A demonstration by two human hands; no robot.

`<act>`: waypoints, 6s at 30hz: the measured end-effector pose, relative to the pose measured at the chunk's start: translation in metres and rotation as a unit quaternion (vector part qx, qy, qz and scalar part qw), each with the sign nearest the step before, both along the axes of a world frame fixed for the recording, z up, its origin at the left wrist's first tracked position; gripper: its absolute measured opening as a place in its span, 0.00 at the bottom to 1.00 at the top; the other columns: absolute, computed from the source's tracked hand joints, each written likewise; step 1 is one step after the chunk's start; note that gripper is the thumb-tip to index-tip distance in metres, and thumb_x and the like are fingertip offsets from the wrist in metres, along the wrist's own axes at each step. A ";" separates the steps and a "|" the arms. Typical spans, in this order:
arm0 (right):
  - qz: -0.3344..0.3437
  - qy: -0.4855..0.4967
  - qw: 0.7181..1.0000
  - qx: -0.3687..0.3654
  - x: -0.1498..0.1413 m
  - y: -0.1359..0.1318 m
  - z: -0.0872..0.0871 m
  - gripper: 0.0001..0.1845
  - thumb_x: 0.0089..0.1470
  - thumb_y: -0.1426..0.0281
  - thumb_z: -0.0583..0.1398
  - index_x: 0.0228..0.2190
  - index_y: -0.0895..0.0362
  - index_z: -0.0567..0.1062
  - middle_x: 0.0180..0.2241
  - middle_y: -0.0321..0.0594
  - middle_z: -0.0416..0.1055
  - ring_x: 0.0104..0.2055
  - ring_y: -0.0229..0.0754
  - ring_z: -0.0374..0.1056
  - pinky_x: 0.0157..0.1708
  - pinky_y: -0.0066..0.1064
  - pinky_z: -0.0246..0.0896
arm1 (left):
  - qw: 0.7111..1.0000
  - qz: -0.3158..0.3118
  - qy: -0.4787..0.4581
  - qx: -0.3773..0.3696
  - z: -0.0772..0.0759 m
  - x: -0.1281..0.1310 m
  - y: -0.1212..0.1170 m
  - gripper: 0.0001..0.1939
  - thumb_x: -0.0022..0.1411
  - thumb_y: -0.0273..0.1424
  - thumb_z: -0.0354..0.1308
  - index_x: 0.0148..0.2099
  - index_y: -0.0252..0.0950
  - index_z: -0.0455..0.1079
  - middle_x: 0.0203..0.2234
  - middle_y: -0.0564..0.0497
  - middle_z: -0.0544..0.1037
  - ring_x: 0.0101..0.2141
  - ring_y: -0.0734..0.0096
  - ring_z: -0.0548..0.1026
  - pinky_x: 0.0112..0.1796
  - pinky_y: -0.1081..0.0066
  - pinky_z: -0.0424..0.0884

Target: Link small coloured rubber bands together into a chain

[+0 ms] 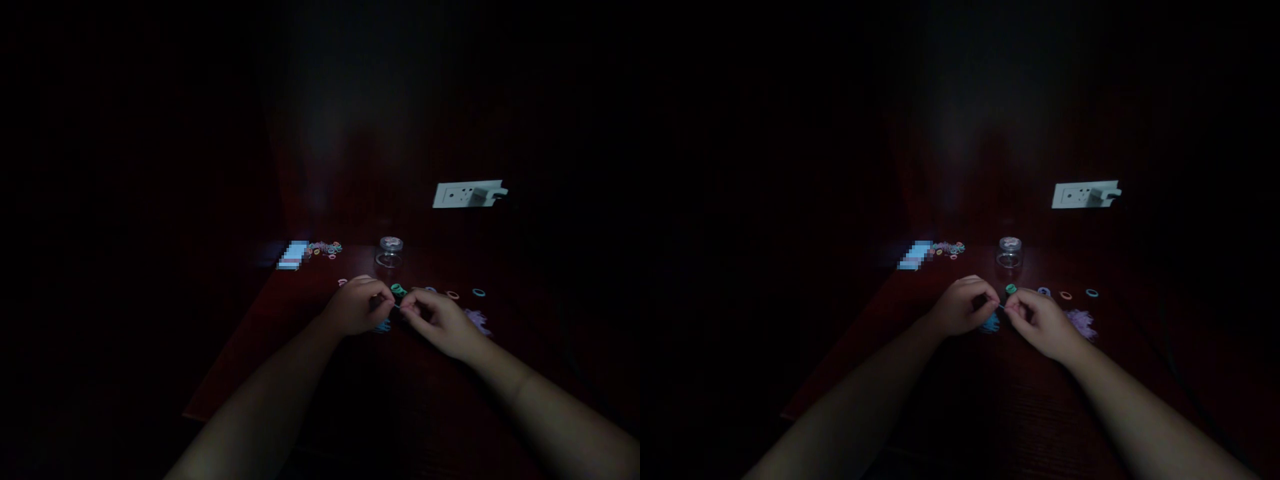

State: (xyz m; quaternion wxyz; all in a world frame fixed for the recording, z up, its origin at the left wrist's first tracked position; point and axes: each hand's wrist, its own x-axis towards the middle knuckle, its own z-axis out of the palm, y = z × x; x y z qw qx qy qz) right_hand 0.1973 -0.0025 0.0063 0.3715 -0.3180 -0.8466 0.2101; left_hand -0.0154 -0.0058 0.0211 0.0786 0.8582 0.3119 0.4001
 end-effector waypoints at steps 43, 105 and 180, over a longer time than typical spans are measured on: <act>-0.023 -0.058 0.998 -0.009 0.005 0.004 -0.002 0.07 0.55 0.70 0.57 0.26 0.55 0.68 0.24 0.34 0.65 0.26 0.38 0.61 0.27 0.29 0.58 | 0.974 0.019 0.140 -0.178 -0.003 -0.024 0.016 0.06 0.56 0.27 0.58 0.35 0.35 0.77 0.28 0.53 0.81 0.28 0.75 0.76 0.31 0.76 0.68; -0.021 -0.042 0.999 0.000 -0.004 -0.001 -0.001 0.08 0.54 0.75 0.57 0.24 0.55 0.65 0.24 0.33 0.65 0.27 0.36 0.61 0.29 0.28 0.56 | 0.873 0.436 0.112 -0.186 -0.045 -0.079 0.129 0.21 0.62 0.33 0.52 0.57 0.36 0.68 0.56 0.38 0.72 0.58 0.46 0.67 0.57 0.52 0.63; -0.030 0.090 0.993 0.065 -0.006 -0.004 0.009 0.07 0.58 0.71 0.59 0.31 0.59 0.77 0.24 0.35 0.65 0.23 0.34 0.60 0.23 0.28 0.56 | 0.989 0.043 -0.092 -0.108 -0.013 0.010 -0.009 0.11 0.56 0.31 0.66 0.43 0.36 0.73 0.36 0.49 0.80 0.29 0.75 0.76 0.32 0.73 0.71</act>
